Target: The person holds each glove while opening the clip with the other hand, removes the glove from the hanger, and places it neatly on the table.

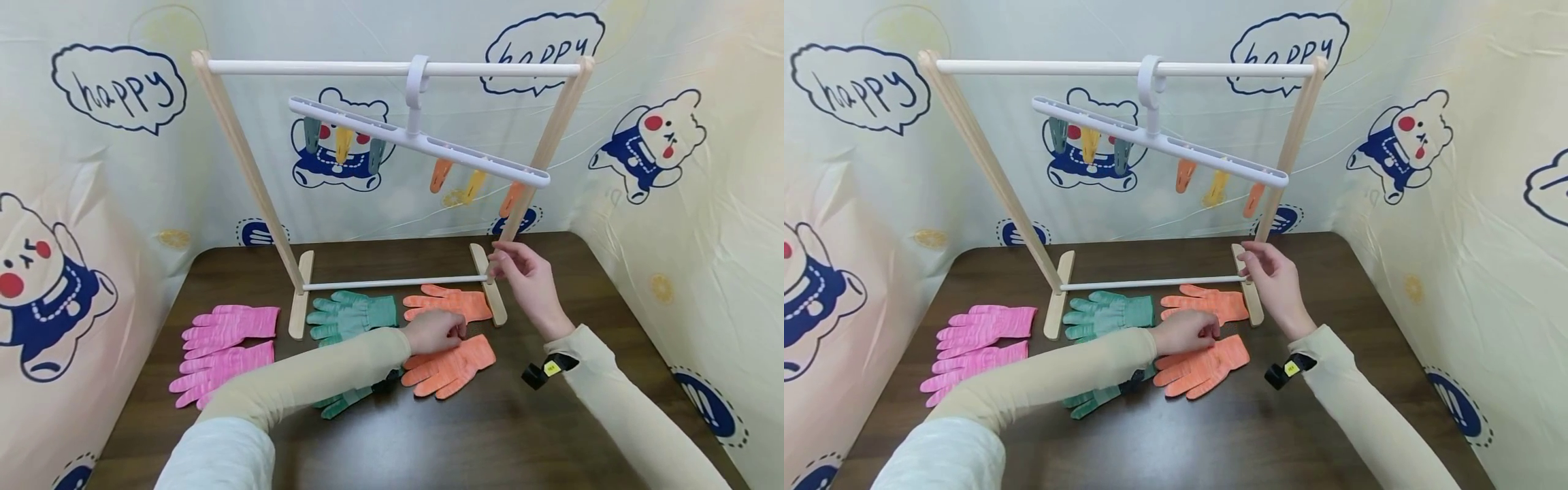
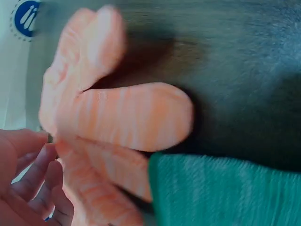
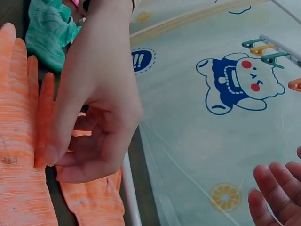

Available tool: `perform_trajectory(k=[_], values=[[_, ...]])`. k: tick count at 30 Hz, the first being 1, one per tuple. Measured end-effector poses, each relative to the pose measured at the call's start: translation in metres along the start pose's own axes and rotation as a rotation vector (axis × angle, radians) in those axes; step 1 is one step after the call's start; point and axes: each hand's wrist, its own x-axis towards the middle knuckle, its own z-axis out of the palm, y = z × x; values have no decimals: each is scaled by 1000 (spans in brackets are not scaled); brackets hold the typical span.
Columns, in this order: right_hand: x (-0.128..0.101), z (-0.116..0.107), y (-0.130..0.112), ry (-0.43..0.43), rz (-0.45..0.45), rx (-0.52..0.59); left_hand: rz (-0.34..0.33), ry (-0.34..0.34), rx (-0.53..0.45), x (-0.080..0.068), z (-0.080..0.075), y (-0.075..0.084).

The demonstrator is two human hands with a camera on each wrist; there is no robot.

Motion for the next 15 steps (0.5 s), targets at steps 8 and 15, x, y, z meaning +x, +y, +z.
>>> perform_trajectory(k=[8, 15], values=[[-3, 4, 6, -33, 31, 17, 10, -8, 94, 0, 18, -2], [-6, 6, 8, -53, 56, -7, 61, 32, 143, 3, 24, 2]])
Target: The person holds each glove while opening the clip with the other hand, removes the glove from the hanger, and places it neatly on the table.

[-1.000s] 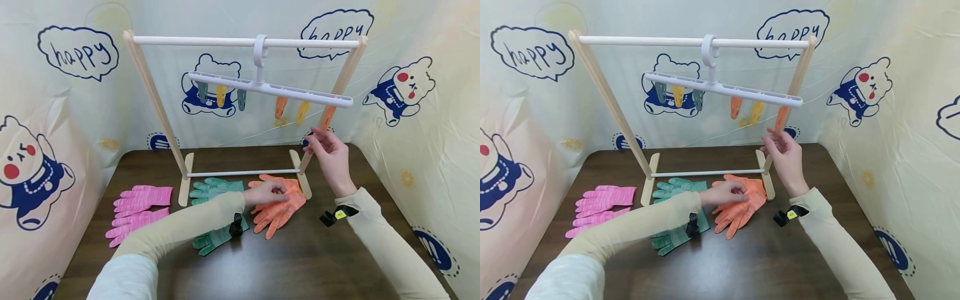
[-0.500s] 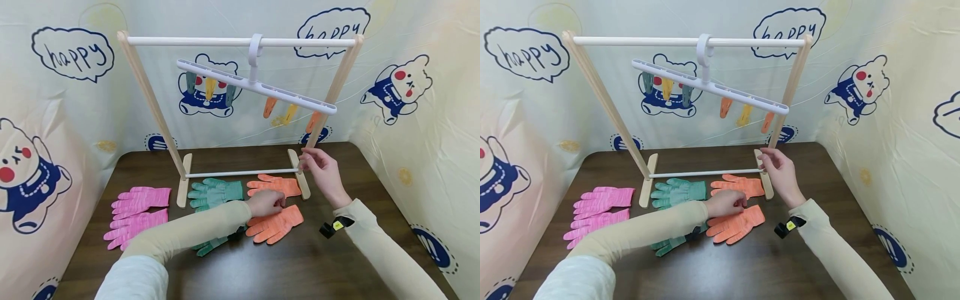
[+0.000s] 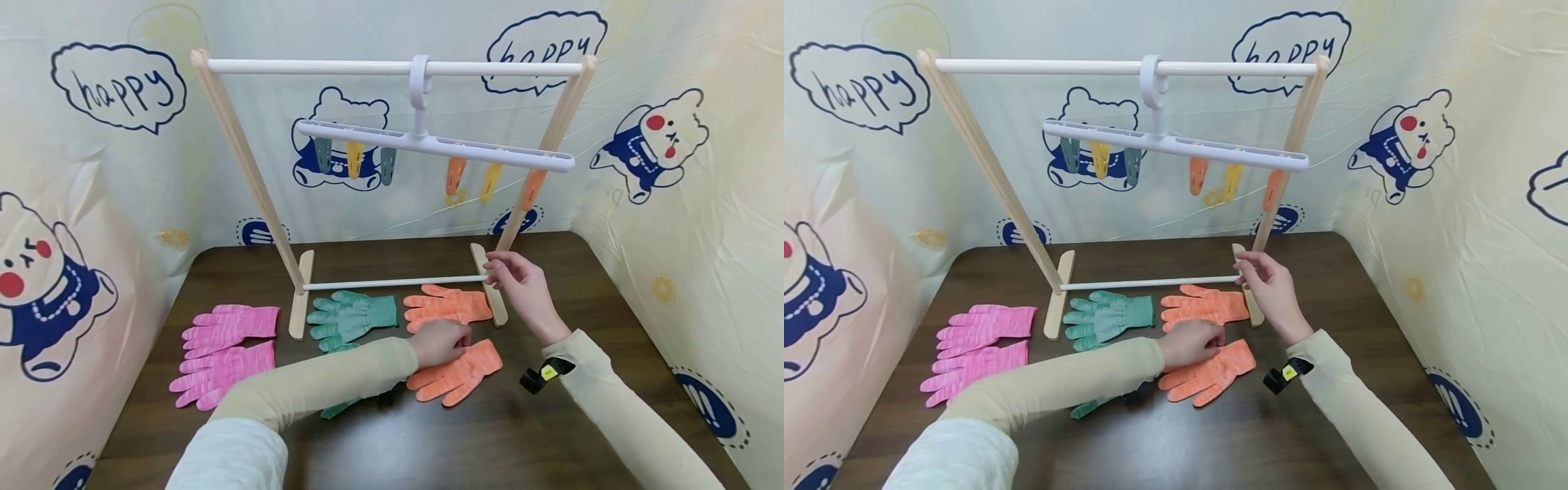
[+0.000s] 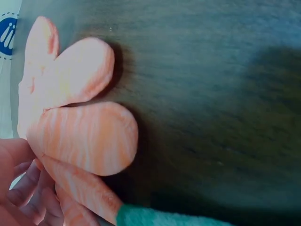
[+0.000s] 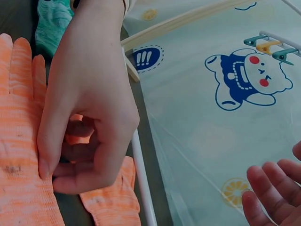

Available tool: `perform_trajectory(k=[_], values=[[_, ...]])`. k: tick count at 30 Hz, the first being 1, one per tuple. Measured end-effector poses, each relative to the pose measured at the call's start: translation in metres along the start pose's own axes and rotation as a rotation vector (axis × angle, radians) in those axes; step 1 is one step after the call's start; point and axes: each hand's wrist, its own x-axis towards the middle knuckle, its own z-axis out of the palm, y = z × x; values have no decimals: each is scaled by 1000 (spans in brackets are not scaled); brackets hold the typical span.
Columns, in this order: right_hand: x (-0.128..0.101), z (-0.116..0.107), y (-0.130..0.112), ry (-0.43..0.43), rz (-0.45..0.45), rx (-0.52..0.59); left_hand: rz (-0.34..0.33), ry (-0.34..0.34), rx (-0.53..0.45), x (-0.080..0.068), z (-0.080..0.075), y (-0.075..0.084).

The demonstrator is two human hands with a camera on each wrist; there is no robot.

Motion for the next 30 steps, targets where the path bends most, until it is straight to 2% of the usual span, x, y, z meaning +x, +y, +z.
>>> perform_trajectory(k=[5, 10, 15, 18, 21, 26, 30], values=[[-2, 2, 1, -25, 7, -11, -2, -17, 37, 1, -1, 6], [-5, 2, 5, -35, 28, -43, -17, -8, 28, -3, -8, 8], [-10, 2, 10, -55, 43, -72, -27, 49, -64, -13, -24, 8], [-13, 3, 12, -66, 51, -82, -41, 114, -126, -23, -38, 6], [-16, 5, 14, -76, 62, -99, -69, 165, -150, -35, -49, 5], [-22, 10, 18, -108, 87, -129, -109, 245, -129, -56, -62, 0], [-25, 17, 19, -121, 77, -164, -131, 312, -92, -82, -67, -3]])
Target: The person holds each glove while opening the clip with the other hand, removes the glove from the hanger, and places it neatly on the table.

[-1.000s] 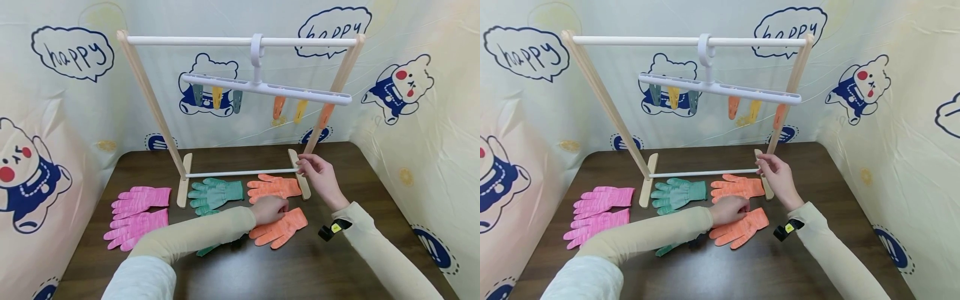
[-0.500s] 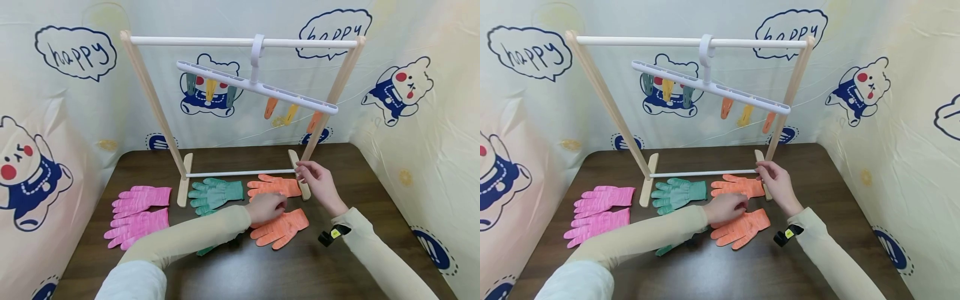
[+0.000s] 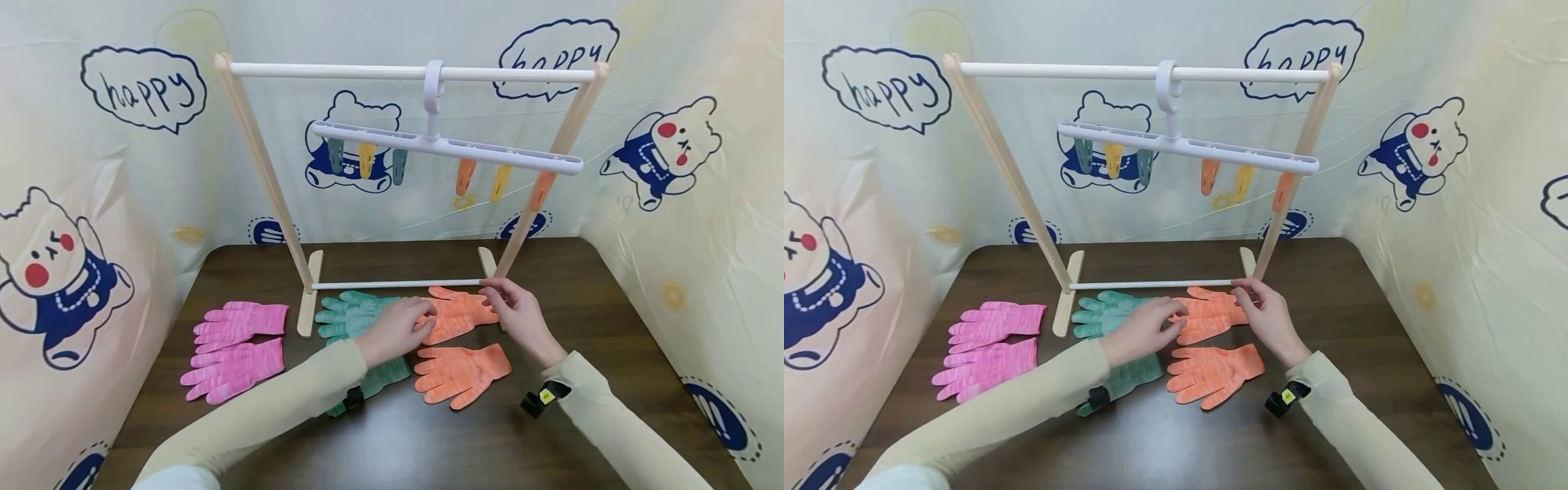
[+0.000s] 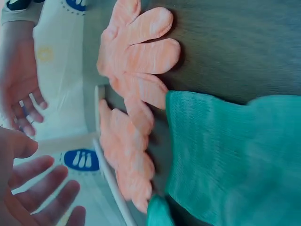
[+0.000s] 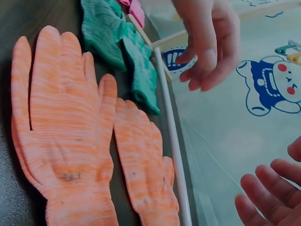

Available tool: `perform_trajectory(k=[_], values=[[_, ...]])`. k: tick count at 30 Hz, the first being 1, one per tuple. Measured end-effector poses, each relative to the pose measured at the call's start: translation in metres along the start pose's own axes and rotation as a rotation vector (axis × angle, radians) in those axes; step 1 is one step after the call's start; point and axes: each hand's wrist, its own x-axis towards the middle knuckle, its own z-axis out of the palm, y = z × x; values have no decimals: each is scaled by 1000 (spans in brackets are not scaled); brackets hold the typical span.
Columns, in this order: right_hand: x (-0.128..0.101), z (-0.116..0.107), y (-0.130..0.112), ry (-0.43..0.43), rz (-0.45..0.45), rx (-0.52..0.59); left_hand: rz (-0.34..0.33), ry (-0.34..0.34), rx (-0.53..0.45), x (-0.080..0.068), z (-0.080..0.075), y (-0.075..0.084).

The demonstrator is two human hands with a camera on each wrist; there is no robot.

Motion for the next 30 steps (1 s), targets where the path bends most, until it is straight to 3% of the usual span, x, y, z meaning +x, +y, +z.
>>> perform_trajectory(k=[7, 12, 17, 23, 30], values=[[-4, 10, 0, 23, -81, -99, -51, 159, 85, -38, -12, -16], [-7, 16, 2, 24, -115, -136, -104, 228, 129, -60, -17, -28], [-10, 23, 6, 44, -154, -166, -169, 257, 210, -77, -21, -38], [-16, 31, 7, 120, -279, -217, -240, 290, 247, -94, -21, -46], [-21, 41, 9, 219, -394, -405, -302, 301, 274, -107, -23, -55]])
